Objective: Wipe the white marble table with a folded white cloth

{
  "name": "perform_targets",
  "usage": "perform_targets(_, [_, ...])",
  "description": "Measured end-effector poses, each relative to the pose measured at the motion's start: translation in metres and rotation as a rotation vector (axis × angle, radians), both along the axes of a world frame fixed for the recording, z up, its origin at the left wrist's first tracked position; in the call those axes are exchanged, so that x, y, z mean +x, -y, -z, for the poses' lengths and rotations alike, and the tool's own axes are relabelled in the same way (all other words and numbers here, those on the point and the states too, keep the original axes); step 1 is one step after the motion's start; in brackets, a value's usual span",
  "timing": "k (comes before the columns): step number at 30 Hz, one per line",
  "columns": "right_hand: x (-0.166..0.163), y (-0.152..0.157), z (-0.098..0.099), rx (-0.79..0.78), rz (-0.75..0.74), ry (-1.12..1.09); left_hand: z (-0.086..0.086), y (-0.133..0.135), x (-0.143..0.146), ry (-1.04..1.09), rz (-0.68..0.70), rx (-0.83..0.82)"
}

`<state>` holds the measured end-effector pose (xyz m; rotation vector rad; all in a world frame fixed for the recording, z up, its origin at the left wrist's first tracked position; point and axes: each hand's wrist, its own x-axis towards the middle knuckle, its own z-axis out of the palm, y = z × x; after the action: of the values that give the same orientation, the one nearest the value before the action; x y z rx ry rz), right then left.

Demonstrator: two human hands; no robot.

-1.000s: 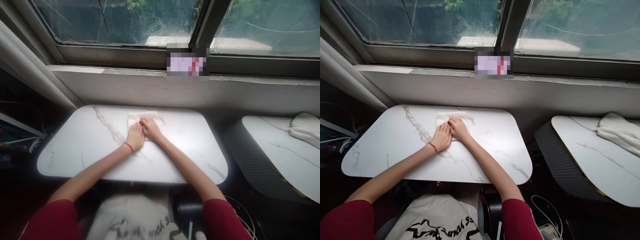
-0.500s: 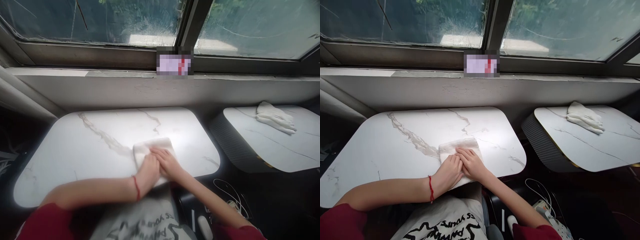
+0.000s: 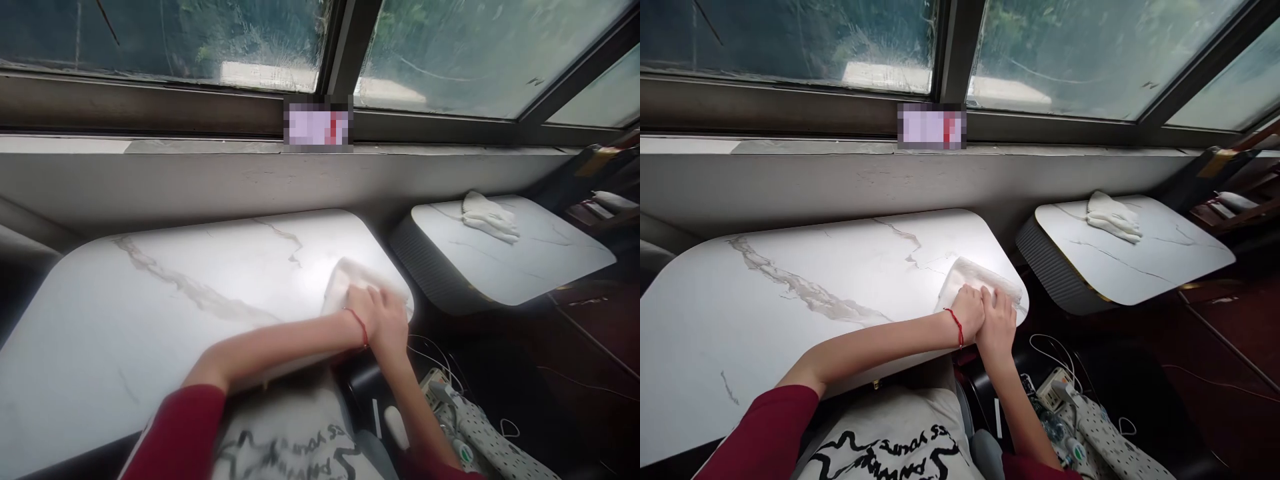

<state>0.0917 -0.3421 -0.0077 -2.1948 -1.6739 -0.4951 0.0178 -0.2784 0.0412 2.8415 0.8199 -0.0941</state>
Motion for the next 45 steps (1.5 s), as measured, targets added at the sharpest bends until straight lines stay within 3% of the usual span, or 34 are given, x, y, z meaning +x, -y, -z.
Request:
perform_targets(3, [0.022,-0.008,0.006,-0.014,0.069,0.115,-0.009,-0.012,0.005,0.011,0.137,0.017])
perform_targets(5, [0.036,-0.02,0.01,-0.029,0.041,0.133,-0.011,-0.022,0.003,0.023,0.15,0.027])
perform_targets(10, [0.058,-0.071,0.013,-0.102,-0.126,0.074,-0.005,-0.05,0.002,0.06,-0.018,0.043])
perform_targets(15, [0.06,-0.134,0.013,-0.132,-0.261,0.095,0.008,-0.081,0.001,0.064,-0.242,0.087])
perform_targets(24, [0.034,-0.217,0.003,-0.253,-0.396,0.203,0.019,-0.138,-0.017,0.071,-0.478,0.122])
perform_targets(29, [0.012,-0.249,0.011,-0.18,-0.412,0.074,0.022,-0.163,-0.036,0.086,-0.526,0.14])
perform_targets(33, [0.011,-0.258,0.022,-0.058,-0.427,-0.14,0.026,-0.169,-0.046,0.095,-0.511,0.156])
perform_targets(37, [0.012,-0.257,0.024,-0.044,-0.434,-0.223,0.027,-0.169,-0.05,0.097,-0.473,0.172])
perform_targets(42, [0.004,-0.245,0.008,-0.068,-0.404,-0.171,0.021,-0.168,-0.056,0.099,-0.428,0.186])
perform_targets(45, [-0.009,-0.22,-0.01,-0.158,-0.376,-0.031,0.017,-0.151,-0.069,0.105,-0.373,0.183])
